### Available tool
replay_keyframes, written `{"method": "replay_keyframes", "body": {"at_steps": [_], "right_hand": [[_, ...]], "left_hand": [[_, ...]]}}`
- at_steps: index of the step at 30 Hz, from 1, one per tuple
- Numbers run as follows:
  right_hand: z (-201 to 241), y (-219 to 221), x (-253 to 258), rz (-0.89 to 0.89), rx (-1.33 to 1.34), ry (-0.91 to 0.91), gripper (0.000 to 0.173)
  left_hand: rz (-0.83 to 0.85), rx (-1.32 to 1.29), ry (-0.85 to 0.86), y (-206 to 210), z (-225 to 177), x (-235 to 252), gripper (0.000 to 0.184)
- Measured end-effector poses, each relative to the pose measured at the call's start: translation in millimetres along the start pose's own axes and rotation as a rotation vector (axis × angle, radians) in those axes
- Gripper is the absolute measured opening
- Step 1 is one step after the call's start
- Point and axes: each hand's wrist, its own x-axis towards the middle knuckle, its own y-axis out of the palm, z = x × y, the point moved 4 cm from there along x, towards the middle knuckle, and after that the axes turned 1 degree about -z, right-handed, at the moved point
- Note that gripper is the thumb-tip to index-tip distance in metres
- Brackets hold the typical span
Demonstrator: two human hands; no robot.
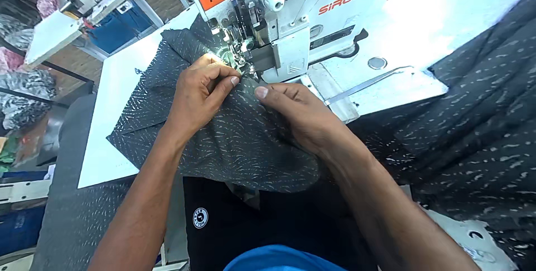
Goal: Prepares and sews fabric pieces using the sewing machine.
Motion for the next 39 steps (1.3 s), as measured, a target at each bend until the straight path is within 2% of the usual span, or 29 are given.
{"method": "replay_keyframes", "body": {"at_steps": [2,5,8,11,13,17,19,21,24,26,29,33,36,39], "right_hand": [[0.9,-1.3,-5.1,-0.120,-0.225,-0.118,0.040],[9.4,0.2,-20.4,-0.328,-0.726,-0.374,0.030],[13.3,4.7,-32.2,-0.457,-0.884,-0.522,0.024],[11.9,5.0,-36.7,-0.502,-0.825,-0.547,0.022],[14.1,4.0,-36.6,-0.485,-0.686,-0.496,0.021],[23.8,18.5,-27.5,-0.345,-0.127,-0.282,0.014],[24.9,39.7,-23.8,-0.302,0.033,-0.245,0.009],[28.6,62.4,-23.9,-0.261,-0.002,-0.283,0.018],[31.8,86.0,-22.2,-0.303,-0.395,-0.420,0.026],[29.7,95.4,-21.3,-0.296,-0.592,-0.434,0.033],[26.5,96.1,-27.7,-0.296,-0.687,-0.464,0.035],[26.3,80.8,-37.3,-0.313,-0.716,-0.535,0.025],[22.7,74.6,-36.5,-0.188,-0.731,-0.522,0.032],[15.6,62.3,-37.1,-0.102,-0.482,-0.462,0.034]], "left_hand": [[0.004,0.020,-0.003,-1.1,-0.1,-1.2,0.015],[0.009,0.082,-0.002,-0.8,-2.6,0.4,0.015],[-0.009,0.125,0.009,-0.3,-8.5,0.5,0.014],[-0.070,0.172,0.001,1.1,-11.9,1.5,0.013],[-0.049,0.180,-0.024,2.6,-12.0,2.8,0.014],[0.063,0.073,-0.032,-1.0,-7.3,7.3,0.015],[0.143,-0.008,-0.034,-5.1,-1.8,10.0,0.016],[0.253,-0.082,-0.060,-12.5,2.6,15.0,0.019],[0.423,-0.210,-0.160,-24.1,5.8,22.9,0.029],[0.494,-0.267,-0.193,-26.7,8.8,27.5,0.037],[0.545,-0.195,-0.142,-28.3,-1.2,30.8,0.041],[0.429,0.025,-0.176,-21.4,-19.8,22.6,0.037],[0.345,0.219,-0.195,-17.5,-29.5,19.4,0.033],[0.286,0.284,-0.161,-25.5,-49.1,10.0,0.034]]}}
